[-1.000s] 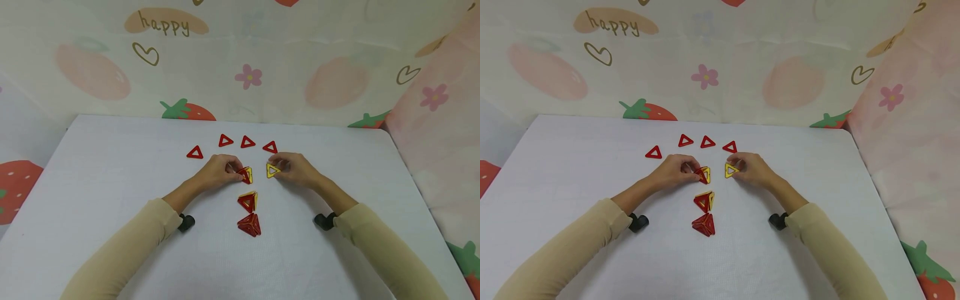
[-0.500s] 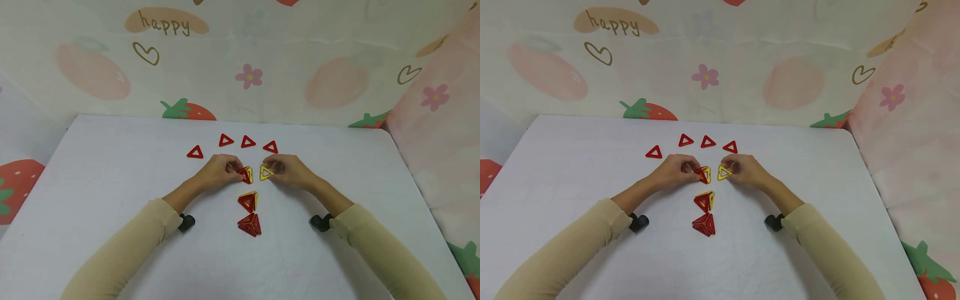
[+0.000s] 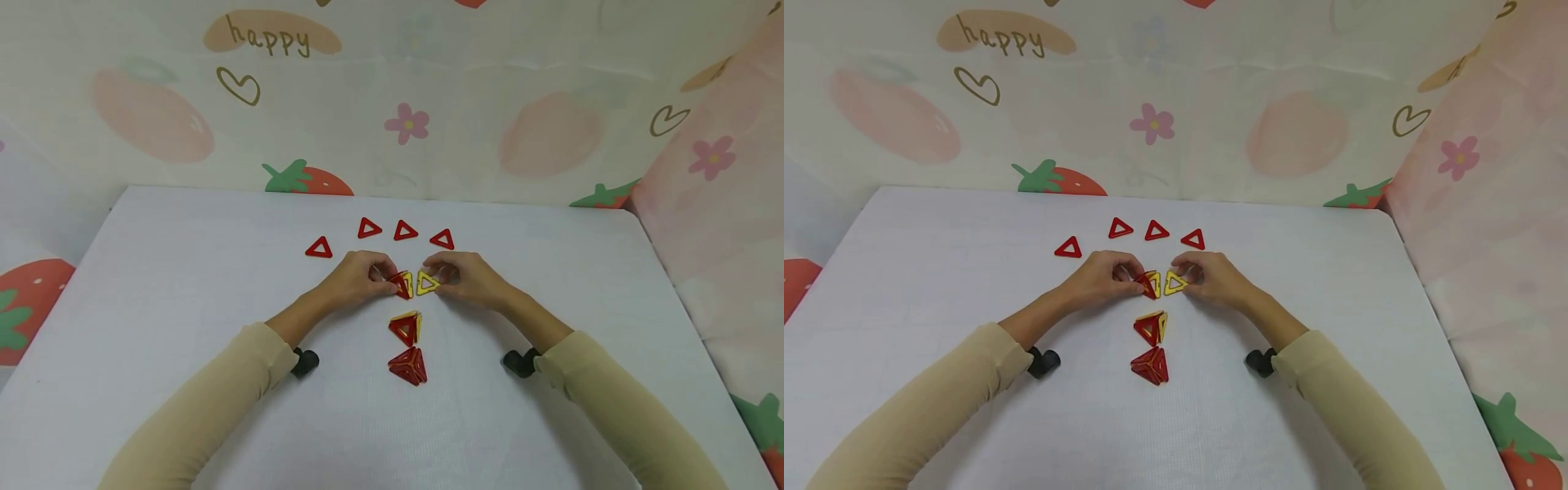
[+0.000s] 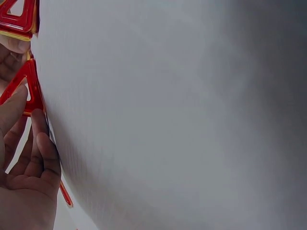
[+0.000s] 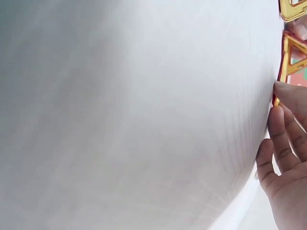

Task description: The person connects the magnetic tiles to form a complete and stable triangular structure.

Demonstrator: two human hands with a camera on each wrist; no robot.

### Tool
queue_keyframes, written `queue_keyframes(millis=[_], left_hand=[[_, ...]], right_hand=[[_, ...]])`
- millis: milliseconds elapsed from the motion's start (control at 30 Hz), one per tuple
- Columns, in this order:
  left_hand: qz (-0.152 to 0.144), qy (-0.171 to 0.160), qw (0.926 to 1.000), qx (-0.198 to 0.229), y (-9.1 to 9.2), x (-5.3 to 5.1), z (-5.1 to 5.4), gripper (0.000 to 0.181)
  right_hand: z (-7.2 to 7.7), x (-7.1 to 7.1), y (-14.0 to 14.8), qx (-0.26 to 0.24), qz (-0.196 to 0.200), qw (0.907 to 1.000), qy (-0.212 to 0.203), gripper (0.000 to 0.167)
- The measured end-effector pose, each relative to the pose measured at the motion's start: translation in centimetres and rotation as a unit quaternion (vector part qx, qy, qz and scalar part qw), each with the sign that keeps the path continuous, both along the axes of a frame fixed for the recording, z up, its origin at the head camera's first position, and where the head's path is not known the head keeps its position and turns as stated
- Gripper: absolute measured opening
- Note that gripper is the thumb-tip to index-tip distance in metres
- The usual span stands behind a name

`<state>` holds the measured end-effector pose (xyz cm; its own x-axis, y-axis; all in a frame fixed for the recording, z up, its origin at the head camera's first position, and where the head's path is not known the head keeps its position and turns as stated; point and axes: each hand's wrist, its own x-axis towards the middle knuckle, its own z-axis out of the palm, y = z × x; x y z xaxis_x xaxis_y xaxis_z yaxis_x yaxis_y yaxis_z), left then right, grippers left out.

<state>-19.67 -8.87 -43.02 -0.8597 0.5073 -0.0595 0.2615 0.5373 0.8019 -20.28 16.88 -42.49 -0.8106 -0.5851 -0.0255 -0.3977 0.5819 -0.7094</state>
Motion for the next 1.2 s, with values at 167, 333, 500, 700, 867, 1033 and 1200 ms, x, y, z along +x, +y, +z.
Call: queue_keyframes(millis=[167,333,500,700,867,1033,1200], left_hand=[[-0.004,-0.002,1.0000,0.005,-0.02,-0.04,-0.08,0.020],[-0.006,-0.003,0.9999,0.007,-0.01,0.03,0.09,0.020],[-0.004,-0.003,1.0000,0.006,0.00,0.01,0.01,0.020],[0.002,-0.003,1.0000,0.002,0.01,0.02,-0.03,0.020],[-0.002,-0.002,1.0000,0.003,-0.05,0.11,0.09,0.021],[-0.003,-0.002,1.0000,0.004,-0.06,0.09,0.22,0.020],[-0.004,-0.004,1.0000,-0.001,-0.02,0.05,0.18,0.020]], right_hand=[[0.13,0.13,-0.27,-0.001,0.004,1.0000,-0.004,0.042],[0.27,0.24,-0.38,0.002,0.004,1.0000,-0.005,0.043],[0.30,0.32,-0.32,0.005,0.001,1.0000,-0.005,0.040],[0.34,0.35,-0.43,0.010,0.000,0.9999,-0.003,0.038],[0.40,0.31,-0.73,0.019,0.001,0.9998,-0.007,0.037],[0.45,0.28,-0.96,0.027,0.000,0.9996,-0.004,0.036],[0.40,0.35,-0.98,0.022,-0.002,0.9998,-0.001,0.034]])
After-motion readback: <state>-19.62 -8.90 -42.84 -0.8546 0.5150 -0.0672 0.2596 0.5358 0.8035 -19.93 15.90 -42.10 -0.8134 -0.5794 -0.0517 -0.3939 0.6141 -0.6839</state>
